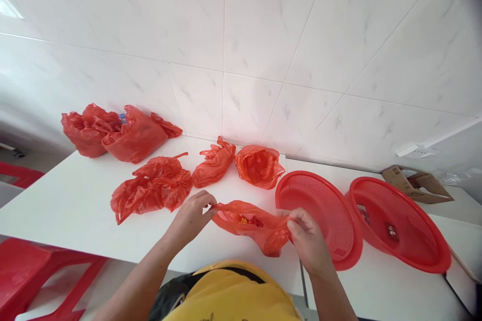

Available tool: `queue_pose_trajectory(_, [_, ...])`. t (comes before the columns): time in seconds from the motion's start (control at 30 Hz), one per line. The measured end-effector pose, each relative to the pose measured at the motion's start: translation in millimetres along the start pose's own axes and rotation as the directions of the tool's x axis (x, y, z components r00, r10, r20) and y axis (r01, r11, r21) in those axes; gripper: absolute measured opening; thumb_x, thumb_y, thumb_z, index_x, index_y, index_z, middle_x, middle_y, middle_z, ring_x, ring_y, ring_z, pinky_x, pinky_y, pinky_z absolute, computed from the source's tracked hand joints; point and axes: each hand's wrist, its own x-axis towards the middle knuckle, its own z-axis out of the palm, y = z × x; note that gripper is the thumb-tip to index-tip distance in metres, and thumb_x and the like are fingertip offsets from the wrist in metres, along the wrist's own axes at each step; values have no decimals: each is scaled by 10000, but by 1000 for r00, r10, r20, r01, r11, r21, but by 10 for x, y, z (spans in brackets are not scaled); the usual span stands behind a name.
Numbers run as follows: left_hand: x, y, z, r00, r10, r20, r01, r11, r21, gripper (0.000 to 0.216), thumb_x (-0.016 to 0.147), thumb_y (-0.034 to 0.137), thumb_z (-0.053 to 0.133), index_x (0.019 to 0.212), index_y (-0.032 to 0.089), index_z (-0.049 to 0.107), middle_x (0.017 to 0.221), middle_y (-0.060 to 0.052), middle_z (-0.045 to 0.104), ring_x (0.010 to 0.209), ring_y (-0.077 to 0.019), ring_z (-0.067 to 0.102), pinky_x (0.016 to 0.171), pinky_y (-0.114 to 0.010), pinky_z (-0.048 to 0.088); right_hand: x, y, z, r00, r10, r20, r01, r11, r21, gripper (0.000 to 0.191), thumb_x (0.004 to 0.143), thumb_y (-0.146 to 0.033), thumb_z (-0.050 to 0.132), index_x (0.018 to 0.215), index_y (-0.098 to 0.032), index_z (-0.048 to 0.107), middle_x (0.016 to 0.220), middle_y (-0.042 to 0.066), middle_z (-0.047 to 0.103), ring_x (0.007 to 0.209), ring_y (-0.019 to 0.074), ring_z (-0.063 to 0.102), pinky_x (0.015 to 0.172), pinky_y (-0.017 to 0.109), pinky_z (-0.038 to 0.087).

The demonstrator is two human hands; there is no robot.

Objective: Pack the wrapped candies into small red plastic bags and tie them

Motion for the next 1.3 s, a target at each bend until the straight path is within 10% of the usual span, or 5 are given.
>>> queue_pose_trajectory(0.4, [-28,408,301,962,70,262,80,850,-521,76,711,153,596,764,190,555,757,20,607,665,-112,538,607,-234,420,-58,128,526,961,142,239,-111,984,-138,407,877,-467,530,1225,-256,519,596,-66,482,494,85,395,485,216,319])
queue_pose_trajectory(0.53, [-11,472,492,925,140,352,141,734,-664,149,731,142,581,871,190,569,819,-10,642,709,-130,589,615,-243,452,-30,215,687,899,190,394,-125,975,-185,288,822,-471,598,794,-184,610,554,-45,504,489,84,400,493,234,308])
queue_pose_trajectory(0.7, [12,454,565,991,99,93,-43,877,-478,209,755,138,570,944,226,579,940,-13,620,831,-142,585,754,-283,476,80,403,650,934,289,212,-287,957,-39,460,849,-580,488,599,-195,469,439,-72,346,413,68,246,434,250,175])
queue_pose_trajectory(0.9, [48,394,731,914,336,228,-286,931,-227,188,740,171,658,913,239,682,929,-34,634,894,-186,587,822,-305,459,159,576,575,931,330,154,-342,939,51,443,866,-573,440,636,-203,522,431,-65,367,384,85,279,413,255,194])
queue_pose_trajectory(1.3, [178,58,944,993,79,93,-59,978,-202,148,764,121,463,695,200,568,954,-48,632,904,-184,570,804,-303,431,149,530,325,875,247,418,-259,965,-27,612,902,-616,319,1066,-170,705,881,83,675,762,182,567,777,351,449])
